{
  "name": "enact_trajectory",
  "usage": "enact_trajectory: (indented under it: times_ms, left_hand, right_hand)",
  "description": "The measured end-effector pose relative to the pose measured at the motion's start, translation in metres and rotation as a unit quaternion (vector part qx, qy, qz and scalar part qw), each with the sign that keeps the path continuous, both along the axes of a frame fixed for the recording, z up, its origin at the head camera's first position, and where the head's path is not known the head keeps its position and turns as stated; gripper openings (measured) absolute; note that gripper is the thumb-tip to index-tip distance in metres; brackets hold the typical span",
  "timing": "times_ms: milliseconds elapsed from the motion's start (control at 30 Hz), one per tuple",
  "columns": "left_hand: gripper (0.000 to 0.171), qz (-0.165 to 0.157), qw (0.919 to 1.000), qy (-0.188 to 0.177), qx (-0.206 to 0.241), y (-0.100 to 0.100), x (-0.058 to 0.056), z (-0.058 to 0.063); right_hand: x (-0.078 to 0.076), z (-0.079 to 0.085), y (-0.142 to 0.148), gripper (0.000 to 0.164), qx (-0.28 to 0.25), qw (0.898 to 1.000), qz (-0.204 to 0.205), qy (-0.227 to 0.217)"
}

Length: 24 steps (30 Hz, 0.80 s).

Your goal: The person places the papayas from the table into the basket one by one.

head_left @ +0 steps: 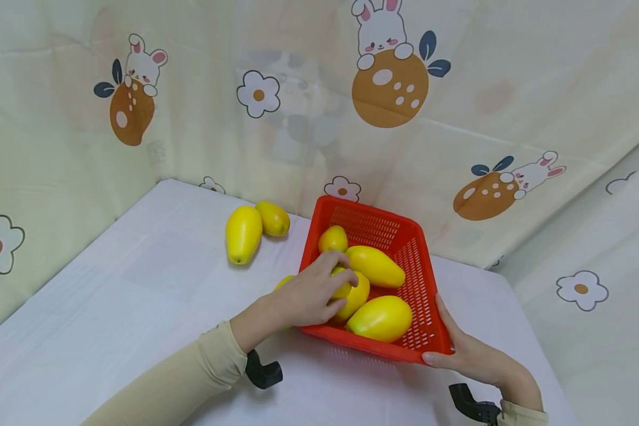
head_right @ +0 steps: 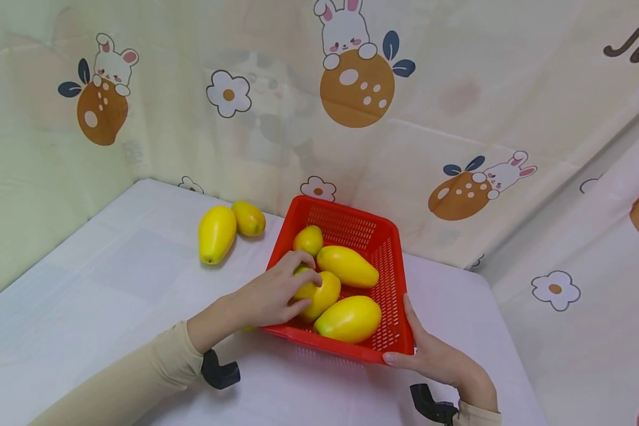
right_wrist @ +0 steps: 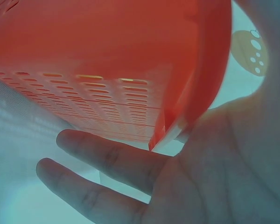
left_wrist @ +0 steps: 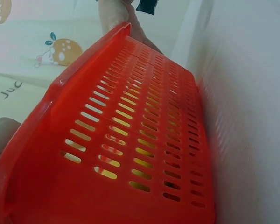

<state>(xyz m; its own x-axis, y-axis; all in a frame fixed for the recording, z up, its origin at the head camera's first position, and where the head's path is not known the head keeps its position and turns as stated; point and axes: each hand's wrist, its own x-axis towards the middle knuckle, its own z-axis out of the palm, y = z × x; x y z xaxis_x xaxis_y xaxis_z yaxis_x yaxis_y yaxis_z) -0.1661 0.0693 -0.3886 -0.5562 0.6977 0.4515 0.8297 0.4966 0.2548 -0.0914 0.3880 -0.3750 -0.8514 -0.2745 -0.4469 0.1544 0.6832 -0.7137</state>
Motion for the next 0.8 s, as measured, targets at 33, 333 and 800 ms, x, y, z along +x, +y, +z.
enact_trajectory:
  times_ms: [33,333,800]
  left_hand:
    - [0.027,-0.003,1.0000,-0.002,-0.005,0.000,0.000,0.000]
    - [0.026,0.000,0.9969,-0.027,-0.074,0.001,0.000,0.002]
    - [0.033,-0.032,0.9913,-0.044,-0.120,-0.009,0.015,0.019]
  right_hand:
    - [0.000,0.000,0.000,0.100,0.001,1.000,-0.001,-0.001]
    - [0.001,0.000,-0.001,0.101,0.007,1.000,-0.004,0.002]
    - [0.001,-0.001,-0.001,0.099,0.010,1.000,0.000,0.013]
